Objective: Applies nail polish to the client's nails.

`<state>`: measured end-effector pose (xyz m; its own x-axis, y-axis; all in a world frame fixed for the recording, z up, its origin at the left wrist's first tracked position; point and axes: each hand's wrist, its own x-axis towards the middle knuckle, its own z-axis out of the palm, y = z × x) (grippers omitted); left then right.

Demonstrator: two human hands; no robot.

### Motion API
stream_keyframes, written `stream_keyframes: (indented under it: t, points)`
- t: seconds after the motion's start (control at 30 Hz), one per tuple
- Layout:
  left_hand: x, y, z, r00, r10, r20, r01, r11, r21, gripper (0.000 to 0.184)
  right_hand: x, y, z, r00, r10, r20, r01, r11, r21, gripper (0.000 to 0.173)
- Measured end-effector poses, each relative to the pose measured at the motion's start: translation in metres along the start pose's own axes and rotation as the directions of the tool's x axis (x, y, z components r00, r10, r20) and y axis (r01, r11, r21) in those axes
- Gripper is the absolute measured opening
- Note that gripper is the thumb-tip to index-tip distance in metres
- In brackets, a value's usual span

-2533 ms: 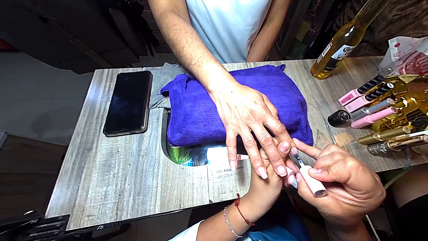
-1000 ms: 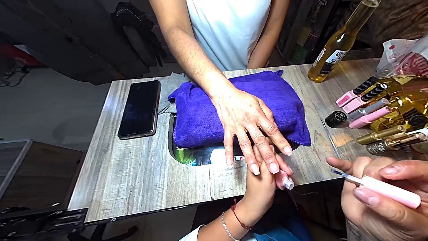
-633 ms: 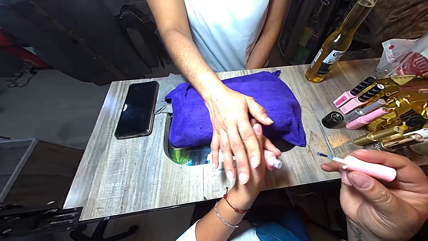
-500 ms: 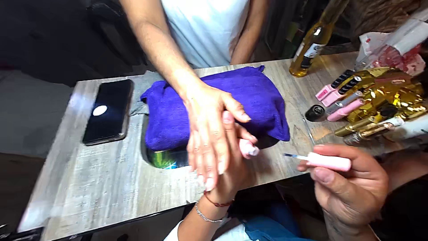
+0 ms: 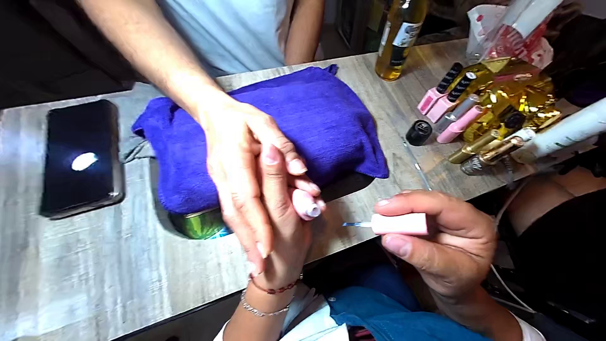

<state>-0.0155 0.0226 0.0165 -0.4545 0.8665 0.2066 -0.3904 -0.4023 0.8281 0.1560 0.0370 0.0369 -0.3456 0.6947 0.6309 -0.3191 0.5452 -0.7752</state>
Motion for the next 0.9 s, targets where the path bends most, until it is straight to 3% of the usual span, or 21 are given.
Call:
stream_keyframes:
  t: [0.27,0.53,0.7,0.9]
  points:
    - [-0.01,0.0,-0.004,1.0,-0.022,-0.013,0.022,1.0,0.002,0.031,0.007,0.003,0.009,0.995,-0.091,0.049,0.099,0.975,-0.201,0.019]
    - [-0.013,0.002,-0.005,1.0,-0.019,-0.001,0.019,0.999,0.042,0.03,0.01,0.009,0.021,0.993,-0.097,0.066,0.111,0.958,-0.265,0.018]
    - [-0.014,0.0,-0.009,0.998,0.036,0.051,-0.042,0.994,0.104,0.03,0.013,0.02,0.027,0.992,-0.028,0.122,0.07,0.934,-0.349,0.018]
    - [-0.013,0.0,-0.007,0.999,0.026,0.022,-0.027,0.996,0.086,0.029,0.014,0.021,0.026,0.995,-0.015,0.099,0.042,0.961,-0.274,0.019]
